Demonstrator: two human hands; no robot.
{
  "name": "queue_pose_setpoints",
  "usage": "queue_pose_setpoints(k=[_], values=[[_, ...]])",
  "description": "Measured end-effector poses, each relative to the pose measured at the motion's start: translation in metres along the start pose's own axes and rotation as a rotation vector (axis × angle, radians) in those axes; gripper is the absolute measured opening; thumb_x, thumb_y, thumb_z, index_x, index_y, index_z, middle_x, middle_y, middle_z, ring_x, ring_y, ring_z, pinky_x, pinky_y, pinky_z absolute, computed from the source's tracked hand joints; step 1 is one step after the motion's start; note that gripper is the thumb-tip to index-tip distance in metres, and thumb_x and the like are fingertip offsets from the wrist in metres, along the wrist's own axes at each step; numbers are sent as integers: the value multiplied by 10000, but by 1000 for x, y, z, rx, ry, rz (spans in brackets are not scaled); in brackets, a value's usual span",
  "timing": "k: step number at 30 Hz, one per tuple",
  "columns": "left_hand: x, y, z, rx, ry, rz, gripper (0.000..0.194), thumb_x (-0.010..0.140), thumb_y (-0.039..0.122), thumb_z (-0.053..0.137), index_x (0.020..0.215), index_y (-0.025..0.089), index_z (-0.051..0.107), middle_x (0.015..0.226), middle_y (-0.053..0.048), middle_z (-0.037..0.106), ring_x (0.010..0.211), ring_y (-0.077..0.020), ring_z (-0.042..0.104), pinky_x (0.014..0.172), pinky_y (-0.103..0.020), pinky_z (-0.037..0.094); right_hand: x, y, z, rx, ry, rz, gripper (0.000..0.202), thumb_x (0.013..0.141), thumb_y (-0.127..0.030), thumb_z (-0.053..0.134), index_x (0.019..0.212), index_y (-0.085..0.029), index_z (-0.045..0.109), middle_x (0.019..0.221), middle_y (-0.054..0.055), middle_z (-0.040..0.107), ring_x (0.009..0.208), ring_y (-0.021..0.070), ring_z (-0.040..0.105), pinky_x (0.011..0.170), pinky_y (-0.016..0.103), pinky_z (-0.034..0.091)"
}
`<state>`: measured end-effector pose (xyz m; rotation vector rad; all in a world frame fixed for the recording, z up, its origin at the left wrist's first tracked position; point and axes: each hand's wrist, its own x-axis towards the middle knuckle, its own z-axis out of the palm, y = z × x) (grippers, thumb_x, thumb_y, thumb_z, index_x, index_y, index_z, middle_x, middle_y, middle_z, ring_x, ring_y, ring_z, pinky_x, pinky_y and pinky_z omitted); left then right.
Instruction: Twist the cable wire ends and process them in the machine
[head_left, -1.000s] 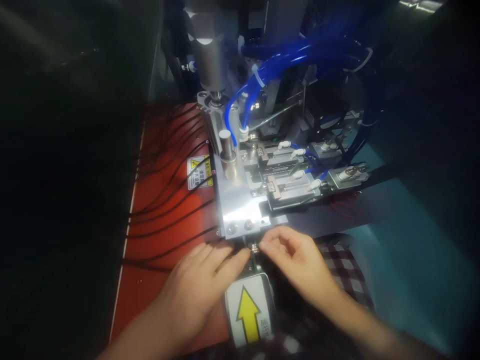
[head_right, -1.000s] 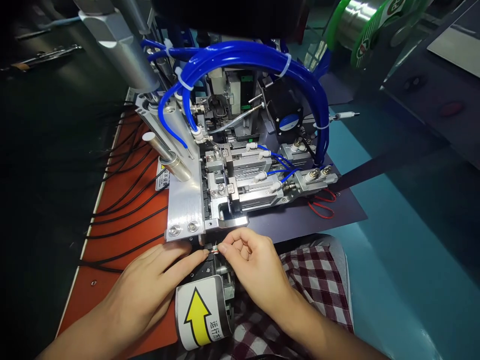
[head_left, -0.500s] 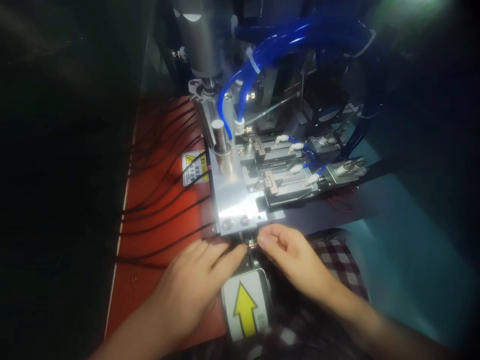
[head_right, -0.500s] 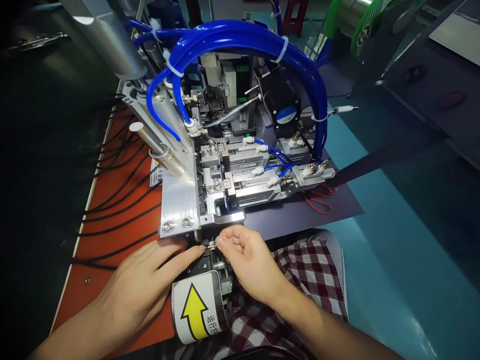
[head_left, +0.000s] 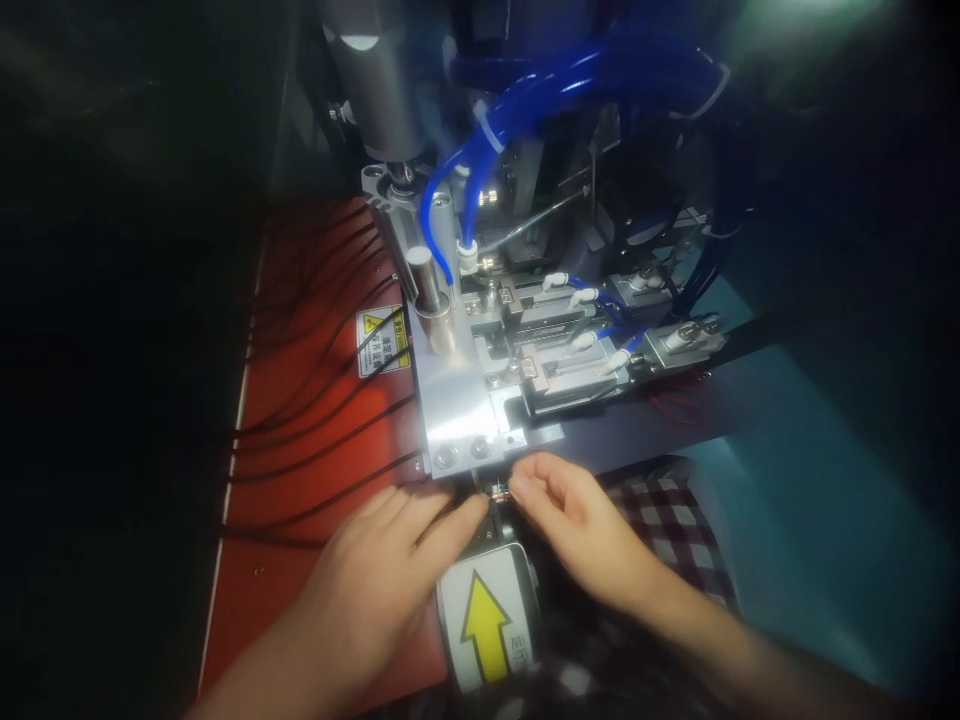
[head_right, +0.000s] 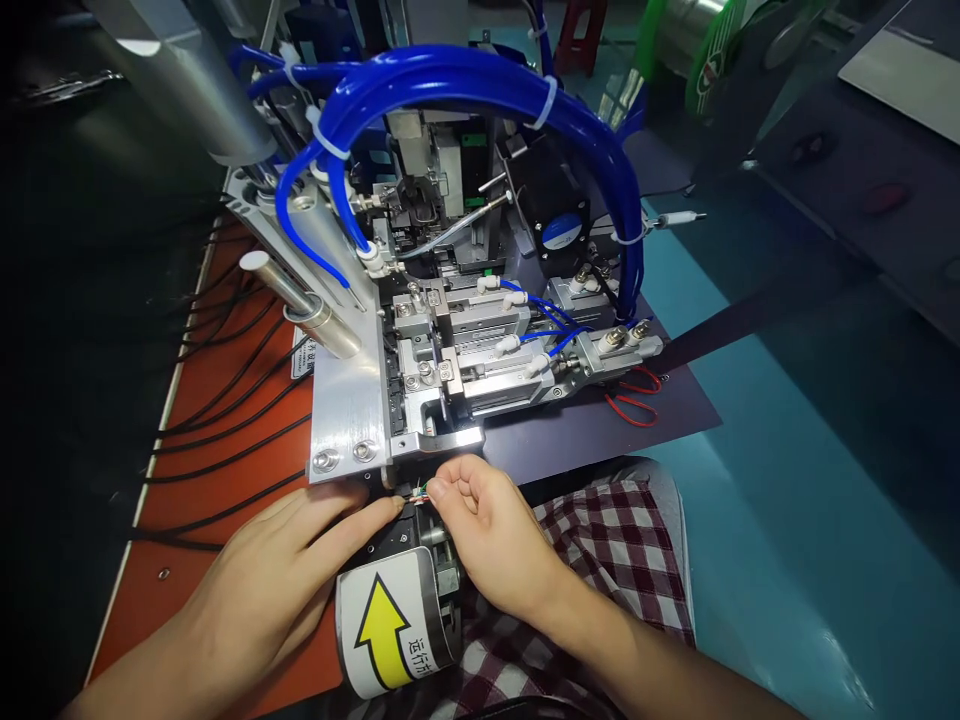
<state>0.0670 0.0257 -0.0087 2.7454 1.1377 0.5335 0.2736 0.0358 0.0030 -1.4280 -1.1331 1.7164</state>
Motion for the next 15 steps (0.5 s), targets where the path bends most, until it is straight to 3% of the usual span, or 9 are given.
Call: queue_pose_setpoints(k=[8, 15], values=[[0, -1, -1, -13, -7, -3, 417, 905, 36, 310, 1222, 192, 532, 1024, -65, 624, 886, -204, 537, 741, -304, 431, 0, 2, -1, 49, 8, 22, 281, 842, -428, 566, 724, -180, 505, 625, -40, 476, 563, 106, 467, 530, 225, 422], [3, 1, -2, -33, 19, 2, 401, 914, 48, 293, 1197, 188, 541, 1008, -61, 612, 856, -191, 528, 712, -281, 422, -2, 5, -3, 20, 76, -83, 154, 864, -314, 560, 837, -165, 589, 659, -16, 547, 574, 113, 490, 530, 233, 408]])
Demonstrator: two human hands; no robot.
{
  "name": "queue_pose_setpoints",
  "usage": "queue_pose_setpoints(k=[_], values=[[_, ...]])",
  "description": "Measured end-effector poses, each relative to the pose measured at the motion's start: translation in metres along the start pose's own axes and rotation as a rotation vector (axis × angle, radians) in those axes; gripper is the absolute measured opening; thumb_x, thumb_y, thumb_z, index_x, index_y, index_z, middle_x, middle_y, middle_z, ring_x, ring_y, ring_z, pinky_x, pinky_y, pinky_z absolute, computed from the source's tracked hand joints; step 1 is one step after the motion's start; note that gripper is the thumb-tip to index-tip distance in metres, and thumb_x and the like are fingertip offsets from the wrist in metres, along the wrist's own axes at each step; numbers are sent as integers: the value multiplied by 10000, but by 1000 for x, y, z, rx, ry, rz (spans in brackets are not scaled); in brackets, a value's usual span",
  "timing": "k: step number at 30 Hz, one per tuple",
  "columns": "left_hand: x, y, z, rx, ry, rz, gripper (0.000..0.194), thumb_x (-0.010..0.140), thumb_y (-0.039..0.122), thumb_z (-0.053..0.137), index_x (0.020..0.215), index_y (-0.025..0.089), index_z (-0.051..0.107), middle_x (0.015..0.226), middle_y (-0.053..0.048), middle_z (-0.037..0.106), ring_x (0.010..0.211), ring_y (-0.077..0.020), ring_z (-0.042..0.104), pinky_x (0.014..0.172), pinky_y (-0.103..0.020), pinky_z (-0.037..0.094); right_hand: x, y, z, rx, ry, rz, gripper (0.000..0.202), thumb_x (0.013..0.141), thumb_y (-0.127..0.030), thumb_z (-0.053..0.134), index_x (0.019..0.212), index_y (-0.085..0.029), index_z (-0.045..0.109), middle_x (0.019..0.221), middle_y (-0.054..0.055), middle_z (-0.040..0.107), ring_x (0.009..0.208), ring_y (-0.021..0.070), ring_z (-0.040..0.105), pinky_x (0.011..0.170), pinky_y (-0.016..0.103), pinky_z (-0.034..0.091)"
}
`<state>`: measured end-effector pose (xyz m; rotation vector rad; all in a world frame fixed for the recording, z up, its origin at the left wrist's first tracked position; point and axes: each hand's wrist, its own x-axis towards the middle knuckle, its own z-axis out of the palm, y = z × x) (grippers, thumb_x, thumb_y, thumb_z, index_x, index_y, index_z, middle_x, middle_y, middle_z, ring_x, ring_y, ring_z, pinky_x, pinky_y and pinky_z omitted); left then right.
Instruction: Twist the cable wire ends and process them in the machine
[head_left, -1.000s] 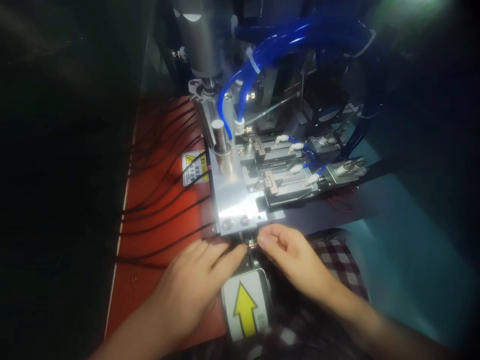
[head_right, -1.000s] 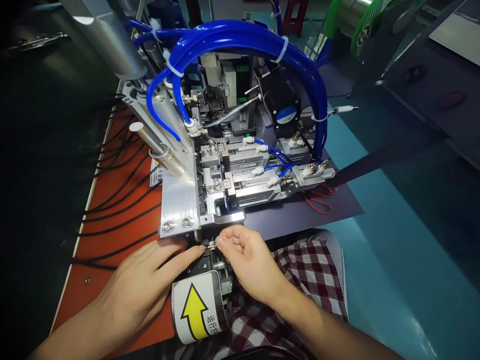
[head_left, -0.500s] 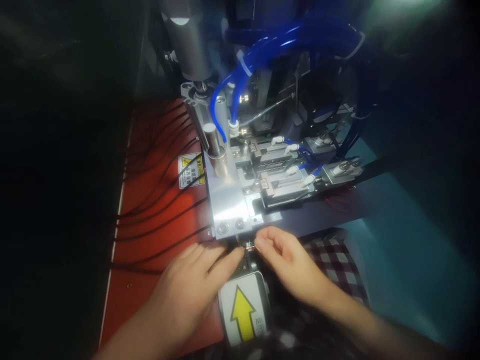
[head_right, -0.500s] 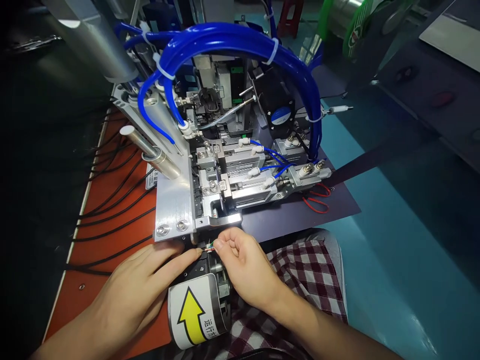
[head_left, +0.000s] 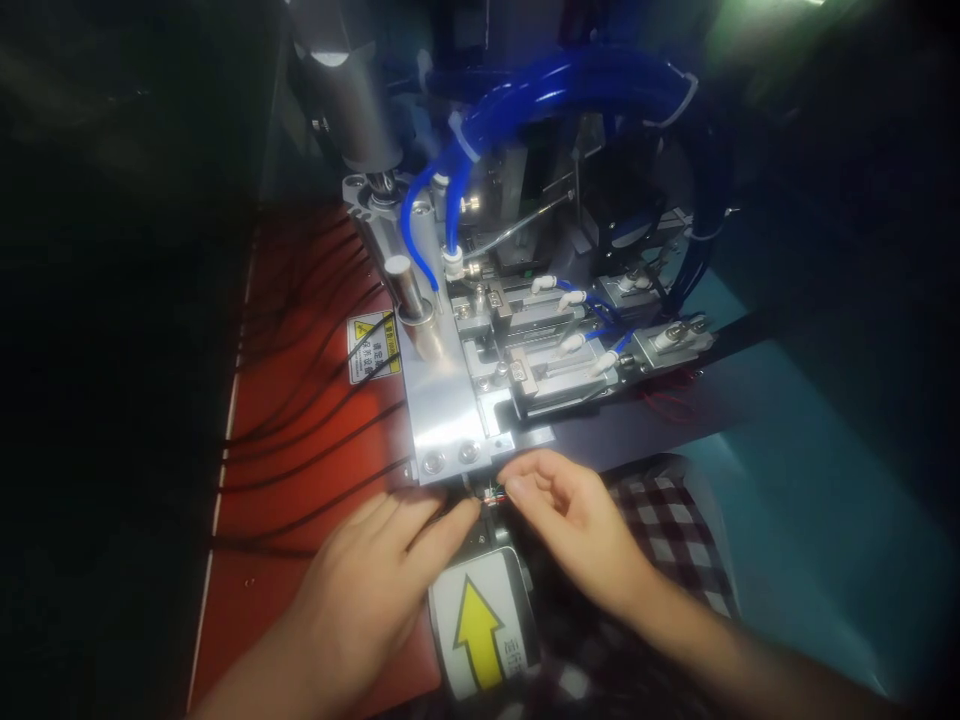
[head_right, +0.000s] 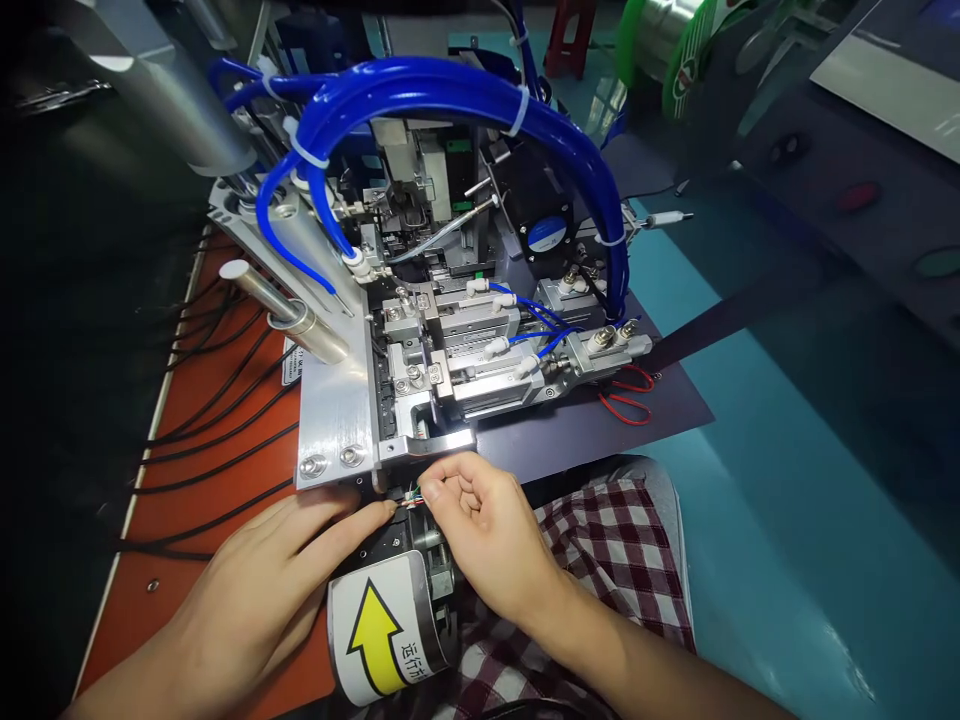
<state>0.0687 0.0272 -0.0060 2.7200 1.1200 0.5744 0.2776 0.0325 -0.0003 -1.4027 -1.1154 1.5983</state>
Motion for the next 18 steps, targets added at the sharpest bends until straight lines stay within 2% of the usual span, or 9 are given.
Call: queue_pose_setpoints(k=[6, 18], values=[[1, 0, 0, 3, -5, 4, 394, 909, 57, 306, 1196, 184, 544, 1017, -65, 612, 858, -193, 532, 714, -284, 426, 2, -2, 2, -35, 14, -4, 126, 837, -258, 578, 758, -162, 567, 587, -44, 474, 521, 96, 409, 482, 227, 343], [-1, 0, -1, -1, -23, -7, 400, 921, 62, 294, 1211, 191, 538, 1025, -63, 613, 874, -190, 537, 729, -285, 432, 1, 2, 4, 3, -13, 56, 143, 846, -284, 553, 774, -161, 536, 640, -31, 487, 557, 101, 430, 523, 242, 355]])
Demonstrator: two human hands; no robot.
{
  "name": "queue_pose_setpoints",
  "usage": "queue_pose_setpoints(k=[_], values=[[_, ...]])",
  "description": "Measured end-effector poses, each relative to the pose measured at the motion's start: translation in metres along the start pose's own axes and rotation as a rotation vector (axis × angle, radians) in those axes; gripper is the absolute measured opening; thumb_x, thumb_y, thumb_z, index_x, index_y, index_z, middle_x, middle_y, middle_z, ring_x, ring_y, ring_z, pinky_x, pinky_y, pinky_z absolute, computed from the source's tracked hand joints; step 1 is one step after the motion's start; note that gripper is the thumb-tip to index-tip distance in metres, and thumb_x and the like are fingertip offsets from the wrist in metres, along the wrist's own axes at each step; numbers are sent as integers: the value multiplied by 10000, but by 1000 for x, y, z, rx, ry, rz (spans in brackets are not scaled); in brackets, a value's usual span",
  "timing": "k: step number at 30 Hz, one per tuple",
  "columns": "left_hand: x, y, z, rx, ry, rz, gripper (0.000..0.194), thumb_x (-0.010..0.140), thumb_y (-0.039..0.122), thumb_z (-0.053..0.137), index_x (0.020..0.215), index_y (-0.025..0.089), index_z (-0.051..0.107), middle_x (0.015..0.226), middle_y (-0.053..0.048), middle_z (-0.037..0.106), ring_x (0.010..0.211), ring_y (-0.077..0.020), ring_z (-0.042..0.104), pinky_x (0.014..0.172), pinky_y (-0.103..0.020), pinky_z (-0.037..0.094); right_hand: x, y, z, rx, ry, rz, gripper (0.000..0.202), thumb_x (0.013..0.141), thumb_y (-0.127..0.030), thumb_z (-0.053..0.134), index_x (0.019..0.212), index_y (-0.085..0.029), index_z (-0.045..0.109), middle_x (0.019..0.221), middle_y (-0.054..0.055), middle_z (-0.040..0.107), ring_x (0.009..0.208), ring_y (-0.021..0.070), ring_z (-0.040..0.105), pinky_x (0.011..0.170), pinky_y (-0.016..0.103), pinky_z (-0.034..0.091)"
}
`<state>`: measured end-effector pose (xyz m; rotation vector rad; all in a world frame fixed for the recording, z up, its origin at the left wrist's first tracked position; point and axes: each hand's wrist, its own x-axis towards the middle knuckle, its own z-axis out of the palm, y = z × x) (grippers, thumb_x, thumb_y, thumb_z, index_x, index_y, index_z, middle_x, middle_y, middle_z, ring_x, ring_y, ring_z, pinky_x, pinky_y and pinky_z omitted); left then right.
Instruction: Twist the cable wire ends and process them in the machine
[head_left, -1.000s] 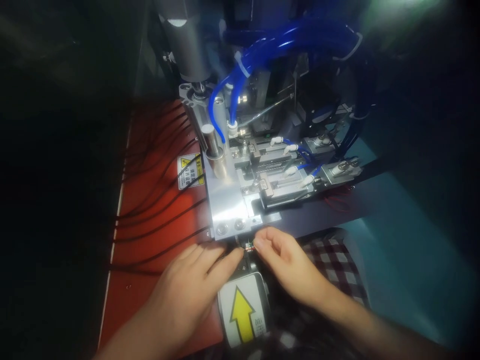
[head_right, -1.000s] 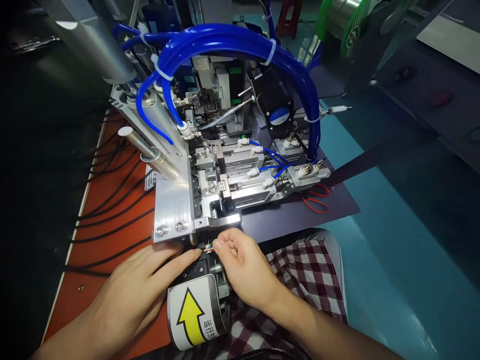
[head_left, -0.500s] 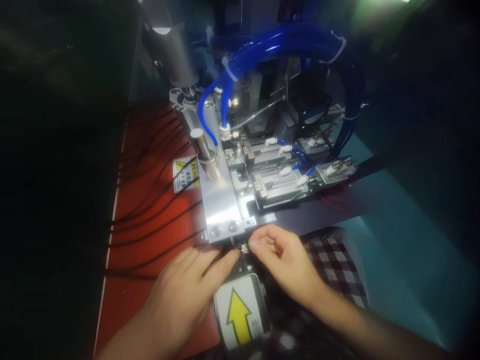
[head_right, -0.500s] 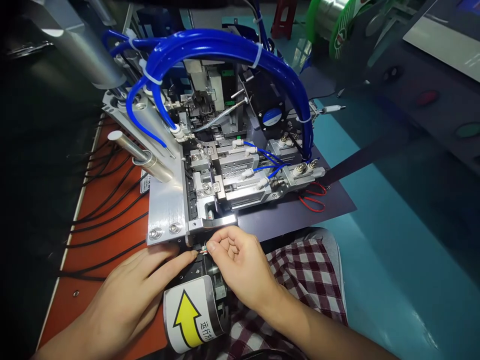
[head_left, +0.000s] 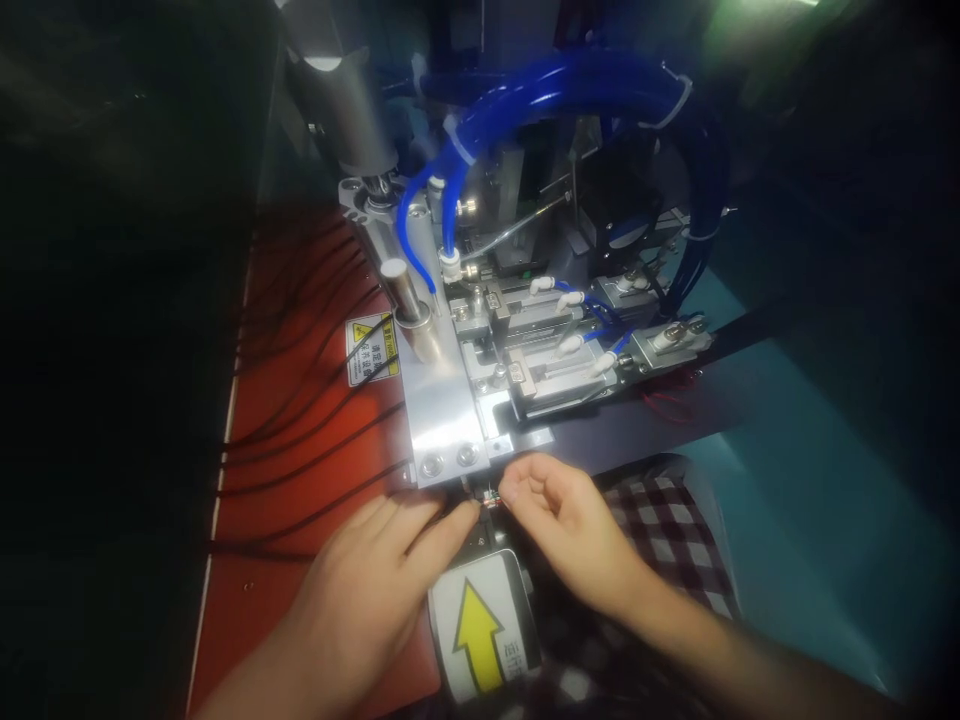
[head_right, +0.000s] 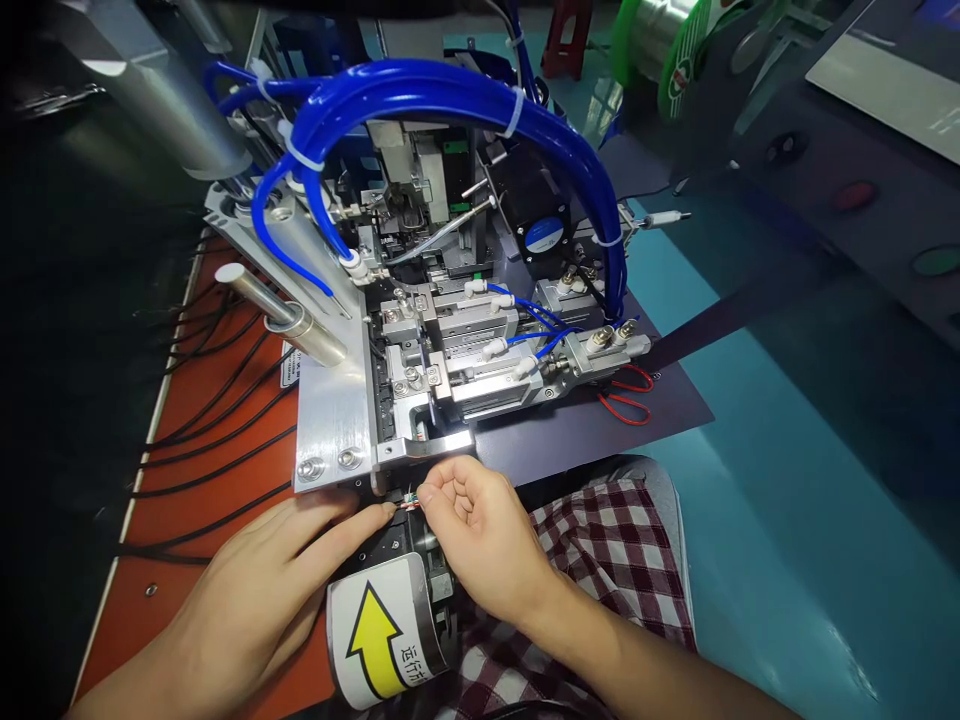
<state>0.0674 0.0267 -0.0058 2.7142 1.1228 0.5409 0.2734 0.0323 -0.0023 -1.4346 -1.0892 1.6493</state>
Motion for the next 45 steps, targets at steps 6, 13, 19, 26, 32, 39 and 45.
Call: queue_pose_setpoints(k=[6, 13, 19, 26, 32, 39, 45], values=[[1, 1, -1, -11, 28, 16, 377, 932, 78, 296, 1206, 179, 536, 1016, -64, 614, 874, -190, 537, 726, -283, 434, -1, -3, 1, -7, -9, -50, 150, 858, -287, 533, 776, -163, 530, 634, -32, 476, 552, 102, 419, 520, 243, 352], [2, -1, 0, -16, 19, 13, 369, 931, 78, 306, 1198, 173, 541, 1010, -64, 608, 871, -187, 528, 730, -282, 424, -3, -1, -3, -178, 14, -212, 128, 864, -248, 534, 759, -178, 557, 594, -41, 451, 526, 103, 397, 492, 240, 332], [0, -1, 1, 6, 17, 10, 378, 931, 70, 297, 1200, 182, 539, 1012, -63, 602, 862, -188, 520, 714, -283, 423, -1, 0, -2, -122, 43, -127, 140, 845, -280, 575, 755, -174, 589, 589, -37, 488, 516, 100, 419, 472, 227, 343], [9, 2, -6, 46, 37, 34, 367, 937, 72, 280, 1148, 167, 564, 970, -63, 631, 834, -180, 549, 685, -268, 445, 1, -4, -9, -38, 53, -46, 190, 847, -319, 556, 830, -154, 647, 731, 28, 617, 638, 137, 538, 568, 249, 434], [19, 3, -14, 81, 69, 80, 346, 927, 70, 298, 1072, 155, 601, 896, -51, 660, 766, -158, 578, 650, -237, 464, 2, -6, -8, -62, 14, 16, 182, 791, -318, 587, 783, -139, 621, 638, -3, 535, 566, 118, 459, 515, 250, 368], [7, 3, -4, 35, 67, 7, 381, 909, 71, 314, 1142, 194, 590, 973, -49, 656, 833, -171, 577, 692, -260, 461, 6, -11, -2, 32, 3, 72, 181, 753, -321, 595, 726, -143, 572, 559, -50, 457, 514, 89, 387, 490, 230, 321], [2, 1, 0, 25, 56, -5, 417, 903, 56, 299, 1185, 213, 562, 997, -51, 646, 863, -182, 569, 718, -276, 459, 2, -14, 0, 108, -2, 70, 190, 763, -331, 616, 715, -158, 554, 583, -45, 478, 525, 92, 421, 498, 228, 347]])
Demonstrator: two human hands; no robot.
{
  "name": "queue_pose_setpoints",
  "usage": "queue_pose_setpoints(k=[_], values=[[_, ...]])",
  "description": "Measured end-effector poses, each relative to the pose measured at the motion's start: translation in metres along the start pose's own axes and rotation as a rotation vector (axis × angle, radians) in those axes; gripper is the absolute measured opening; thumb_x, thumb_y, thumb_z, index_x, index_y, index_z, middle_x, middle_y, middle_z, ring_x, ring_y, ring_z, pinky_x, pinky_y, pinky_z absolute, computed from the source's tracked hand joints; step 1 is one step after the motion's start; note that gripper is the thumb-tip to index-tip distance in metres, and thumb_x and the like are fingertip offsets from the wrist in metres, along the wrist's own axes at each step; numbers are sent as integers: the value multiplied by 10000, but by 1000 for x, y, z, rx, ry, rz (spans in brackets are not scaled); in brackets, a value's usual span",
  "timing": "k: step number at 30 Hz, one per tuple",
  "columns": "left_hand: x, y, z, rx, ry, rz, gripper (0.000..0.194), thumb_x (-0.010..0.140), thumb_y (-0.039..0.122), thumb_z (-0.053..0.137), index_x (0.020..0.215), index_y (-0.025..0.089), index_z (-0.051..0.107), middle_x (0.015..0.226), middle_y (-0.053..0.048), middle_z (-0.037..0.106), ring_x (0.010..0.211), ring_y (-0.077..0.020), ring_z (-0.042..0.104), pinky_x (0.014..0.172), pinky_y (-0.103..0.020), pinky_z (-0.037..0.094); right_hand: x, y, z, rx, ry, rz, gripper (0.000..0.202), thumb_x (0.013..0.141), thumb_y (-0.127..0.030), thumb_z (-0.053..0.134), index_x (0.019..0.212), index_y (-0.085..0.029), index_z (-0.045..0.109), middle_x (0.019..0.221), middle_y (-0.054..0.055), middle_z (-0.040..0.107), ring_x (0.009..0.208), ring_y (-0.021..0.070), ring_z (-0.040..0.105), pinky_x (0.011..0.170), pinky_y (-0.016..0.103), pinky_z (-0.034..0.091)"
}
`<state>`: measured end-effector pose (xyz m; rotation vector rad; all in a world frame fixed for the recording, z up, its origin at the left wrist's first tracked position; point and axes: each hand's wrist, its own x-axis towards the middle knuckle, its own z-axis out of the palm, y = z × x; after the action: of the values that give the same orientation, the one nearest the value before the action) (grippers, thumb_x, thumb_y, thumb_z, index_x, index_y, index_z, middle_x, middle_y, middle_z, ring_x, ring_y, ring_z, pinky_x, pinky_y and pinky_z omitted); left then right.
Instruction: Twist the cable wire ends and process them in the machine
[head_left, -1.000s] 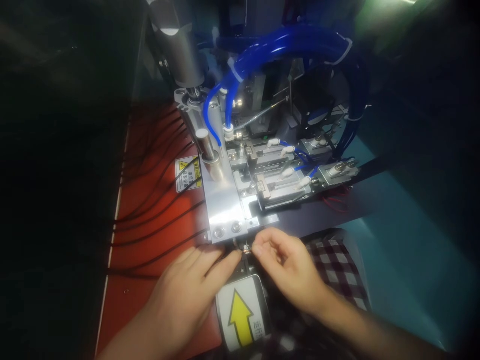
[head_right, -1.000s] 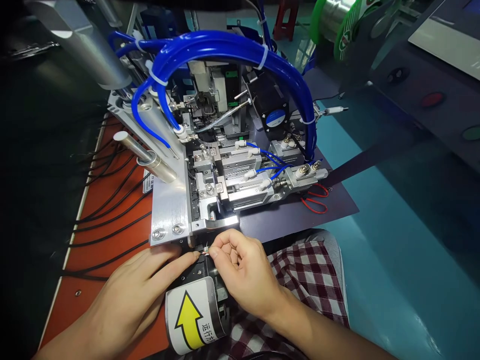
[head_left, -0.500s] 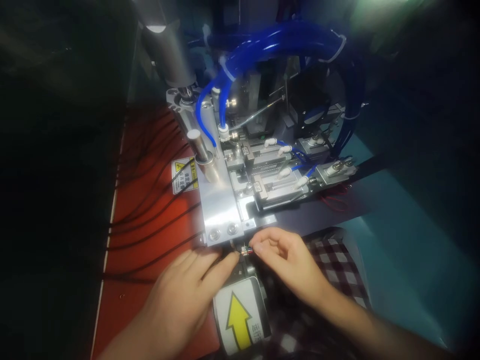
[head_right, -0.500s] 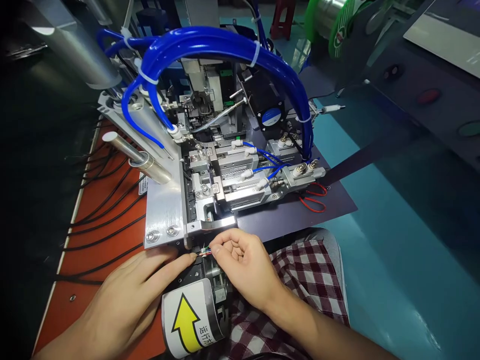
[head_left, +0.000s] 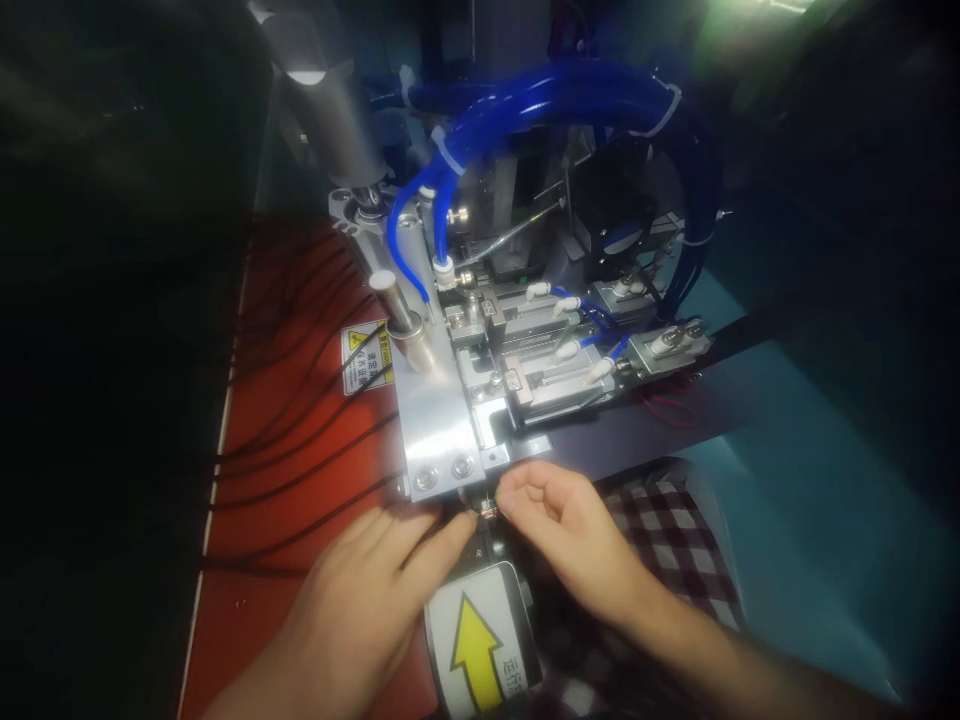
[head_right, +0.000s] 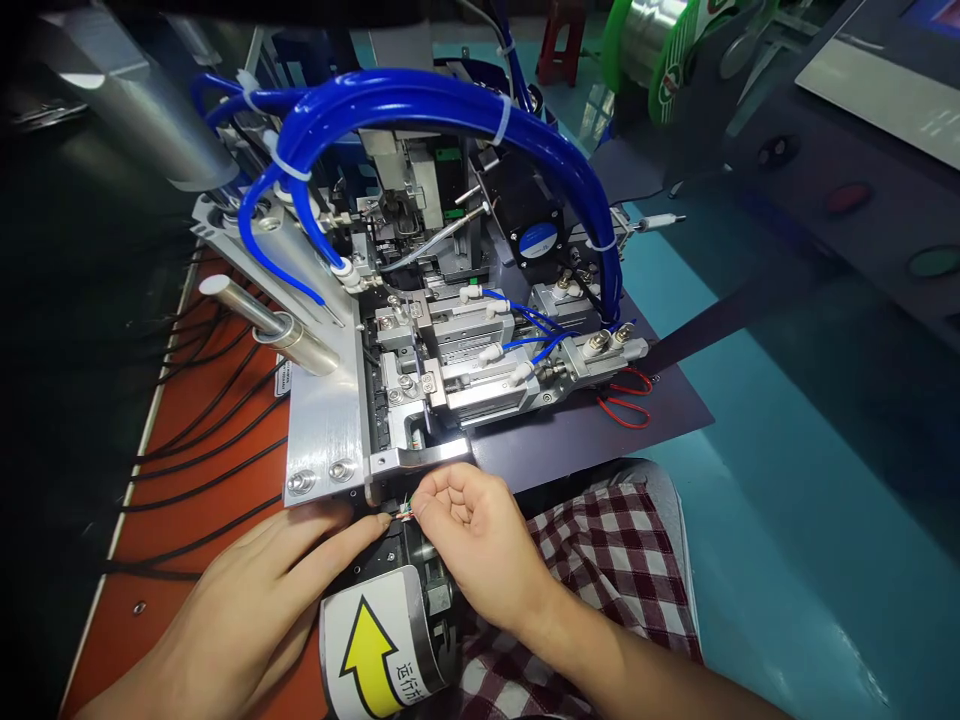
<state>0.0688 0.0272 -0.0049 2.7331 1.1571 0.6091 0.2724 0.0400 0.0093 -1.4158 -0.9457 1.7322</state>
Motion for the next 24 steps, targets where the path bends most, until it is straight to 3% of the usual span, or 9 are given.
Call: queue_pose_setpoints(k=[24], values=[[-1, 0, 0, -35, -34, 5, 413, 897, 49, 324, 1206, 193, 557, 1035, -65, 629, 903, -193, 547, 759, -288, 456, 0, 10, -5, -112, -50, -155, 136, 857, -293, 554, 791, -174, 544, 658, -20, 504, 589, 115, 450, 541, 246, 390]])
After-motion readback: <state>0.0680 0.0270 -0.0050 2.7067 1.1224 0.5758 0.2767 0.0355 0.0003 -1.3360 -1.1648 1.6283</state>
